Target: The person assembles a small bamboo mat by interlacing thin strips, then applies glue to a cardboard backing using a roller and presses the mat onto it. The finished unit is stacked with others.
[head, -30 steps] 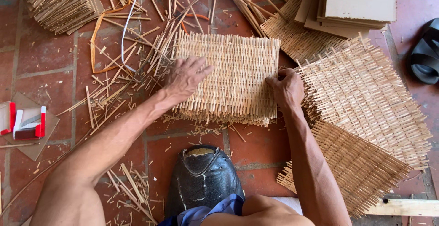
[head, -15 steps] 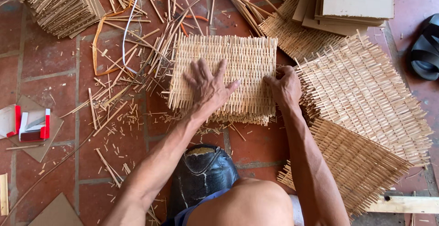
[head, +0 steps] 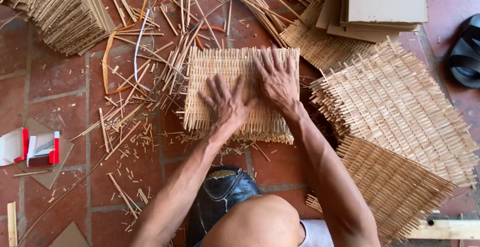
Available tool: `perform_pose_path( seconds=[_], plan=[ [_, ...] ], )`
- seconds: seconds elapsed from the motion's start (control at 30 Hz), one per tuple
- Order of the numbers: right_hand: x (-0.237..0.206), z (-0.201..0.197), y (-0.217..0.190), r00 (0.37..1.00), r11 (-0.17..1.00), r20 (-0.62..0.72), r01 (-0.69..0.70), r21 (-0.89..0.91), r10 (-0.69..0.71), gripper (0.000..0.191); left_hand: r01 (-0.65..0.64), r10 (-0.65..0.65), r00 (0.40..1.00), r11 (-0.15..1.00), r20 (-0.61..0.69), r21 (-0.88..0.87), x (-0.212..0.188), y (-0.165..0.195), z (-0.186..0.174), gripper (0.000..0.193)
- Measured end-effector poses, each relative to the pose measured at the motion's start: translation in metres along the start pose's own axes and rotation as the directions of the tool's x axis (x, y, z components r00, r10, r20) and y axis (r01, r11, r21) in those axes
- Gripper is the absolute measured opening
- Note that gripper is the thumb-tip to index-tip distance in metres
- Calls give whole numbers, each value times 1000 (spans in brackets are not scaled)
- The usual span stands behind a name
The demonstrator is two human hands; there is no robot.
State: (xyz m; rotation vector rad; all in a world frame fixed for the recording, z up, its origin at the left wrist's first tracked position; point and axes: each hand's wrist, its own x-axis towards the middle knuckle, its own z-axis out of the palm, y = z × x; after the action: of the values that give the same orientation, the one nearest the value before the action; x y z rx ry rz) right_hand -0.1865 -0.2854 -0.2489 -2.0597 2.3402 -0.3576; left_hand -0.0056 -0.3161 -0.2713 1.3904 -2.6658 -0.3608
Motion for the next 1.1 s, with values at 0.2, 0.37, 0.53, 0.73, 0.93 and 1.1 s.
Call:
perform_pose_path(
  seconds=[0.2,0.37,0.53,0.73,0.93,1.1],
  plan=[
    [-1,25,8,995,999,98,11,47,-16,69,35,-35,999,999,-19,31,1,-10,21,68],
    [-8,30,7,992,999,127,-13,44,7,71,-49,55,994,996,-94,71,-1,-15,26,71],
    [-5,30,8,986,999,165,-12,47,4,70,-46,52,997,995,-61,87,5,-13,25,73],
    [12,27,8,995,999,88,43,27,-46,70,-7,5,1000,996,28,86,0,-6,14,78],
    [32,28,-29,946,954,161,259,148,-282,88,-60,67,986,997,-151,48,-2,2,3,71],
    [41,37,-29,941,925,92,296,239,-325,94,-75,83,987,995,-137,61,0,2,-1,66]
  ],
)
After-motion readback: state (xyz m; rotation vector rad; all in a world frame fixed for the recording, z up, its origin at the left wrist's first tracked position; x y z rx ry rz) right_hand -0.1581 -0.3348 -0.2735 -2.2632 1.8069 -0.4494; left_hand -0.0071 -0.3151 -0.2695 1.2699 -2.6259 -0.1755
